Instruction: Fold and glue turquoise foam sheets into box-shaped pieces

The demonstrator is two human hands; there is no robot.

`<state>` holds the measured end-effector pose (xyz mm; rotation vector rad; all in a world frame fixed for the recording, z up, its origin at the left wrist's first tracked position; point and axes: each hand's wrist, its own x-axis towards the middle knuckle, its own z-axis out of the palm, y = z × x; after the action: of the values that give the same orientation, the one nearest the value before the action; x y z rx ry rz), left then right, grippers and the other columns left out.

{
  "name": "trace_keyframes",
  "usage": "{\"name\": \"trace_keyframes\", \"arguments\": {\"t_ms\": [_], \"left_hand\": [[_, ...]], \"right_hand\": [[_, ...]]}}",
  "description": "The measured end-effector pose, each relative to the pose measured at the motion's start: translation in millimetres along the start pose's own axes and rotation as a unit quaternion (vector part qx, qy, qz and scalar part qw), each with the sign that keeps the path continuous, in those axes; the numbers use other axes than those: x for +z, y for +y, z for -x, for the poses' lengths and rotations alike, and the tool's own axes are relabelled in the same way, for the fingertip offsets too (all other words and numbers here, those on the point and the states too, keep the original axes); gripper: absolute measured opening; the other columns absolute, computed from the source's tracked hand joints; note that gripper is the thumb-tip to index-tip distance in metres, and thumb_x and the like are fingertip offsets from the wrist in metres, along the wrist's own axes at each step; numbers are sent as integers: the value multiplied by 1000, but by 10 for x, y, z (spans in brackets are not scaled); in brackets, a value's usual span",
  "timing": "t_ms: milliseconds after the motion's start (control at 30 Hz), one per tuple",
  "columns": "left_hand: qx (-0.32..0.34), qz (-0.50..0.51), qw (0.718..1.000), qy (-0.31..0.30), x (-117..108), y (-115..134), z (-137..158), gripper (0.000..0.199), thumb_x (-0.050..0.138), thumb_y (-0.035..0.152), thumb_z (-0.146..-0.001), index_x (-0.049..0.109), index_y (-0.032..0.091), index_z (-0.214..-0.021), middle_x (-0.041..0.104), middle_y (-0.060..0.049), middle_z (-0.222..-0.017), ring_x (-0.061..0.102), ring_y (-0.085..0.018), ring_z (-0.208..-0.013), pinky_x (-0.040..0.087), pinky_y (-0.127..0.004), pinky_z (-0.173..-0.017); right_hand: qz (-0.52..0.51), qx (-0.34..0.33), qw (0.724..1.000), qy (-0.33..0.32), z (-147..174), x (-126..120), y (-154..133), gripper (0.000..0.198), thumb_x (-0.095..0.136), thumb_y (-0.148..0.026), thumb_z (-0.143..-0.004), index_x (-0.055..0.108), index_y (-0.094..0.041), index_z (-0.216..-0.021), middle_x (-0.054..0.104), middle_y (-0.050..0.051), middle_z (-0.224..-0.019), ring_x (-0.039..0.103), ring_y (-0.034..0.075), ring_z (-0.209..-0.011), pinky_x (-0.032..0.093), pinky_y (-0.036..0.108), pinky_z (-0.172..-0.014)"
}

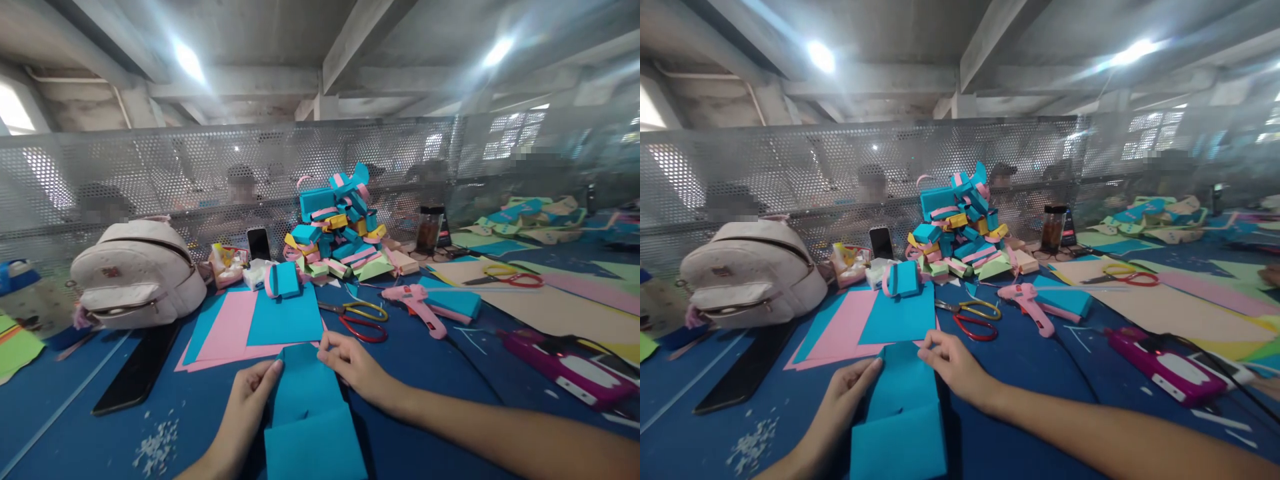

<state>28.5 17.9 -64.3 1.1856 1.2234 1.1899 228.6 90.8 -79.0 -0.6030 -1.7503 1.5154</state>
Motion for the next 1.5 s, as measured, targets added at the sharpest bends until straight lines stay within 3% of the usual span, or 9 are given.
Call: {"name": "trace_keyframes", "arguments": {"t_ms": [167, 333, 567, 833, 1067, 1167, 1233, 1333, 1500], "left_hand": [[3, 18, 999, -44, 1, 9, -33, 41, 69, 49, -77, 72, 15, -100, 73, -8, -81, 65, -21, -71, 51, -27, -67], [28, 0, 999, -44, -4, -26, -58, 35, 73, 42, -75, 73, 16, -99, 74, -7, -85, 67, -22, -75, 53, -30, -76], [21, -33, 998, -56, 50, -23, -5, 36, 69, 49, -77, 71, 13, -78, 63, -3, -65, 54, -13, -57, 45, -22, -58], [12, -37, 999, 6, 52, 14, 7, 51, 65, 60, -74, 48, 15, -56, 35, 6, -50, 25, -7, -46, 21, -20, -44], [-31, 21, 999, 14, 80, 40, 57, 49, 61, 60, -78, 56, 14, -64, 41, 5, -53, 30, -8, -48, 27, -19, -47], [-4, 7, 1000, -7, 74, 18, 37, 42, 69, 55, -74, 64, 13, -79, 48, 4, -56, 37, -9, -49, 31, -20, -49], [11, -14, 999, -27, 70, 11, 21, 44, 71, 53, -73, 67, 13, -89, 51, 3, -57, 41, -10, -50, 32, -20, -50], [23, -45, 998, -45, 76, 25, 14, 45, 67, 56, -76, 67, 13, -88, 49, 4, -56, 38, -9, -49, 30, -20, -48], [30, -70, 995, -71, 99, 64, 46, 43, 60, 56, -81, 63, 13, -80, 41, 5, -56, 31, -8, -49, 26, -20, -48]], "right_hand": [[8, -13, 1000, -2, 5, -10, 8, 35, 56, -51, -88, 44, -19, -77, 27, -10, -49, 23, 7, -43, 16, 22, -44], [2, 11, 1000, -5, 6, 1, 6, 33, 56, -51, -89, 47, -19, -84, 28, -10, -49, 24, 7, -43, 18, 22, -44], [16, -10, 1000, 9, 16, 20, -86, 32, 58, -47, -88, 49, -18, -81, 32, -8, -55, 27, 8, -49, 20, 23, -49], [42, -8, 999, 11, 27, 58, -98, 37, 70, -49, -77, 52, -18, -85, 31, -7, -62, 28, 10, -58, 24, 24, -54], [61, -25, 997, 43, 21, 68, -85, 35, 72, -47, -76, 53, -18, -80, 29, -7, -59, 30, 10, -56, 27, 24, -54], [75, -26, 995, 60, 22, 42, -81, 27, 64, -43, -84, 54, -18, -89, 39, -5, -62, 40, 11, -58, 33, 24, -55], [112, -54, 988, 93, 29, 15, -104, 22, 60, -35, -88, 55, -20, -103, 53, 0, -79, 51, 15, -71, 40, 25, -61], [218, -134, 959, 123, 54, -14, -176, 19, 60, -22, -88, 59, -24, -106, 55, 5, -108, 52, 20, -98, 43, 31, -83], [319, -167, 928, 94, 106, 22, -270, 5, 63, -25, -88, 67, -24, -88, 53, 5, -107, 49, 22, -107, 38, 37, -96]]}}
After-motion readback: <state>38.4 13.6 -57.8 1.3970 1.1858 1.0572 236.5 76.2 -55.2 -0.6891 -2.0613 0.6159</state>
